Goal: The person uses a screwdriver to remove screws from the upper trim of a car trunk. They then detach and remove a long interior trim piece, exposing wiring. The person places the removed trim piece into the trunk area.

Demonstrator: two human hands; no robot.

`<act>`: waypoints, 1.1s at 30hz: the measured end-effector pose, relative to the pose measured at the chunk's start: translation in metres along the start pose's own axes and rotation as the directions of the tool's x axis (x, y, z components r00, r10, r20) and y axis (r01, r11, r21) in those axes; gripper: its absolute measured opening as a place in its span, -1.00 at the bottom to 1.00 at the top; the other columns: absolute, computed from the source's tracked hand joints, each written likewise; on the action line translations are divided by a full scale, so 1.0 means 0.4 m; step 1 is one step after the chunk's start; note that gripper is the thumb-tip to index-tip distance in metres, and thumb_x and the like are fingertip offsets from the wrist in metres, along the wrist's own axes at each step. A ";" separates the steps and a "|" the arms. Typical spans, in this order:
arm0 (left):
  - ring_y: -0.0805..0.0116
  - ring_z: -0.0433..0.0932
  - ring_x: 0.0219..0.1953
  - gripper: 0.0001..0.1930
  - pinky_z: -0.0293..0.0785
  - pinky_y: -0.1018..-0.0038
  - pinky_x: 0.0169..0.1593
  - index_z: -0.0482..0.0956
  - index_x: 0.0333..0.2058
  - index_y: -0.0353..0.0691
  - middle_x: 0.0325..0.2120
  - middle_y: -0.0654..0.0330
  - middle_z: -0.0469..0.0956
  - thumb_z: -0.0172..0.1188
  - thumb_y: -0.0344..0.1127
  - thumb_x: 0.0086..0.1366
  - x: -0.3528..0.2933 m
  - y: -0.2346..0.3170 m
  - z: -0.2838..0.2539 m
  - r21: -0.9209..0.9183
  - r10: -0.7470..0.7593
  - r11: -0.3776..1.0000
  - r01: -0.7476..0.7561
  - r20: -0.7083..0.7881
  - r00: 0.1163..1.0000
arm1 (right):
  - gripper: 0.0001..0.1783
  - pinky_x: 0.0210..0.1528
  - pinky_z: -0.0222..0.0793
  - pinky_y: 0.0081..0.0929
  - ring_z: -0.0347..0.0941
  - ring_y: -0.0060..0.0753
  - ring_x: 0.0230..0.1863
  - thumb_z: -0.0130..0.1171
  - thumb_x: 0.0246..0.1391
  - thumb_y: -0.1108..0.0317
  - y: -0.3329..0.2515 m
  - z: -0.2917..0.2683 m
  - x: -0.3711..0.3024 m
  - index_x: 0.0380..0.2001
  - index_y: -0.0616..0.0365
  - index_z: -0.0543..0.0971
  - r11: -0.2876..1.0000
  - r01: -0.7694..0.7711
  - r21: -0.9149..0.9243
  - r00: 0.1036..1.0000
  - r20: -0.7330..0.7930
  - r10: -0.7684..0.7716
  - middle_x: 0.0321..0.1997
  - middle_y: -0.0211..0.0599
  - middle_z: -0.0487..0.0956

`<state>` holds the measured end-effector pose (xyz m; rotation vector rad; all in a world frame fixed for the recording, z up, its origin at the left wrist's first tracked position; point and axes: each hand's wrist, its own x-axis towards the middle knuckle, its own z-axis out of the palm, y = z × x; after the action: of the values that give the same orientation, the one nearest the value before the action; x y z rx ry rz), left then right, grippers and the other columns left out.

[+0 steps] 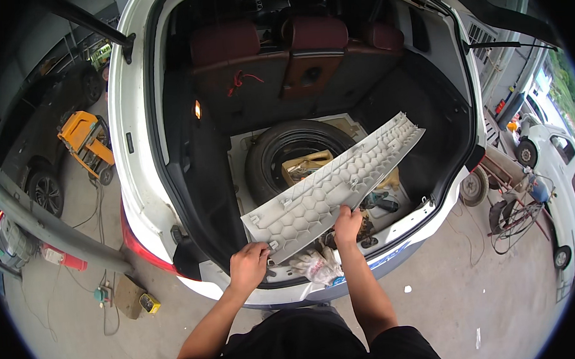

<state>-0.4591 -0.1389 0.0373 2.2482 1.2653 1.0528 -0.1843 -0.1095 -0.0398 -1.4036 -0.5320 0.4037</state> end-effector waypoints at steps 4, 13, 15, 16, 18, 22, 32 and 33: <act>0.14 0.57 -0.51 -0.91 0.49 0.37 -0.44 0.58 -0.42 -0.28 -0.49 0.10 0.57 0.27 -0.47 0.06 0.005 0.014 0.007 0.023 -0.006 1.000 0.007 -0.031 1.000 | -0.83 -0.42 0.24 -0.50 0.29 -0.56 -0.48 -0.03 0.06 0.43 -0.040 0.006 -0.004 -0.36 0.31 0.48 0.999 -0.026 -0.020 1.000 -0.008 0.026 -0.46 -0.38 0.48; 0.11 0.55 -0.51 -0.92 0.49 0.31 -0.45 0.56 -0.47 -0.26 -0.54 0.12 0.56 0.27 -0.48 0.02 0.003 0.035 0.018 0.066 0.017 0.998 -0.011 -0.093 0.995 | -0.74 -0.21 0.33 -0.29 0.46 -0.09 -0.37 -0.04 0.05 0.42 -0.048 0.013 0.003 -0.30 0.46 0.47 0.999 0.008 -0.040 0.999 0.042 -0.006 -0.40 0.05 0.57; 0.12 0.55 -0.51 -0.92 0.49 0.32 -0.45 0.56 -0.48 -0.27 -0.54 0.11 0.55 0.27 -0.48 0.01 -0.002 0.036 0.025 0.070 0.023 0.997 -0.016 -0.096 0.995 | -0.73 -0.19 0.33 -0.26 0.47 -0.01 -0.34 -0.03 0.05 0.42 -0.064 0.011 -0.003 -0.29 0.47 0.46 0.996 0.063 -0.071 0.997 0.039 -0.060 -0.37 0.09 0.57; 0.11 0.55 -0.51 -0.93 0.49 0.32 -0.45 0.56 -0.48 -0.28 -0.55 0.11 0.55 0.27 -0.49 0.01 -0.003 0.038 0.027 0.060 0.009 0.998 -0.003 -0.096 0.995 | -0.73 -0.18 0.33 -0.24 0.47 0.04 -0.33 -0.03 0.05 0.42 -0.074 0.010 -0.007 -0.28 0.47 0.46 0.992 0.090 -0.086 0.996 0.038 -0.087 -0.36 0.10 0.57; 0.11 0.55 -0.51 -0.93 0.49 0.32 -0.45 0.55 -0.49 -0.28 -0.55 0.11 0.55 0.26 -0.49 0.01 -0.007 0.047 0.028 0.039 -0.018 0.999 0.021 -0.091 0.996 | -0.74 -0.19 0.32 -0.33 0.42 -0.20 -0.34 -0.05 0.07 0.43 -0.084 0.005 -0.007 -0.25 0.45 0.47 0.993 0.063 -0.102 0.996 0.062 -0.057 -0.36 -0.04 0.56; 0.08 0.56 -0.51 -0.92 0.49 0.33 -0.43 0.57 -0.48 -0.32 -0.52 0.07 0.57 0.29 -0.51 0.00 -0.012 0.054 0.031 0.070 -0.011 0.997 0.015 -0.066 0.998 | -0.72 -0.18 0.34 -0.18 0.46 0.22 -0.28 -0.05 0.06 0.42 -0.092 -0.002 -0.010 -0.26 0.48 0.45 0.989 0.074 -0.126 0.997 0.046 -0.069 -0.33 0.20 0.55; 0.05 0.54 -0.53 -0.92 0.47 0.29 -0.45 0.55 -0.51 -0.31 -0.56 0.07 0.54 0.26 -0.55 -0.03 -0.029 0.051 0.057 0.085 0.064 0.995 -0.060 -0.049 0.997 | -0.75 -0.17 0.34 -0.14 0.45 0.30 -0.24 -0.07 0.08 0.44 -0.136 -0.029 -0.030 -0.26 0.47 0.41 0.976 0.126 -0.179 0.992 0.045 -0.120 -0.34 0.25 0.54; 0.05 0.54 -0.53 -0.92 0.47 0.29 -0.45 0.54 -0.51 -0.31 -0.56 0.07 0.54 0.26 -0.55 -0.03 -0.029 0.052 0.059 0.079 0.058 0.995 -0.053 -0.057 0.997 | -0.75 -0.18 0.34 -0.14 0.45 0.31 -0.24 -0.07 0.08 0.45 -0.142 -0.028 -0.034 -0.26 0.46 0.41 0.974 0.139 -0.181 0.990 0.039 -0.134 -0.34 0.25 0.54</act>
<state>-0.4332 -0.1585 0.0294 2.3386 1.2953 1.1162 -0.1917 -0.1337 0.0138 -1.5290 -0.6974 0.2677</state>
